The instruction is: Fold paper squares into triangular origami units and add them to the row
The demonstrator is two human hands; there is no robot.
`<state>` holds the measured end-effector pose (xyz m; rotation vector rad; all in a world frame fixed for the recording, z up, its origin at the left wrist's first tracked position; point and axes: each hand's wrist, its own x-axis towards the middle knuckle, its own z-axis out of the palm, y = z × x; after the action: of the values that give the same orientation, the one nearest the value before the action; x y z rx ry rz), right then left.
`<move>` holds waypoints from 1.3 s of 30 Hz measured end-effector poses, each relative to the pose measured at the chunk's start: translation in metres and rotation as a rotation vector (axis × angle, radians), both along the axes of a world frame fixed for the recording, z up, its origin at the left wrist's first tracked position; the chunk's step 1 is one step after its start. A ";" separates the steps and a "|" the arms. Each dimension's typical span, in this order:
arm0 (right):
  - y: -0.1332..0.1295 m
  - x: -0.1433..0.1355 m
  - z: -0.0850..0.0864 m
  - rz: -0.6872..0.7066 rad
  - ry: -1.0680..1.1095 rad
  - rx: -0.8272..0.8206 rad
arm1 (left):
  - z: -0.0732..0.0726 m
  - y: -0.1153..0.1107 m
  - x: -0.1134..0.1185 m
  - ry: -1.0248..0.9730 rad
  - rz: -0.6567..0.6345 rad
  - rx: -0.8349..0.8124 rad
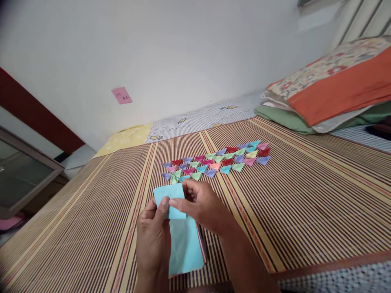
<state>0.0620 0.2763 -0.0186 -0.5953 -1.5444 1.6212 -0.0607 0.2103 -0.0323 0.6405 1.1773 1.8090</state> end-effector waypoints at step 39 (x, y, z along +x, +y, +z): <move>0.008 0.018 -0.003 -0.034 -0.310 0.318 | 0.011 0.007 -0.005 -0.392 -0.010 -0.051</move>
<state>0.0801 0.2843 -0.0211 -0.7150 -1.9590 1.2613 -0.0660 0.2175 -0.0217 0.2441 0.9483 1.7876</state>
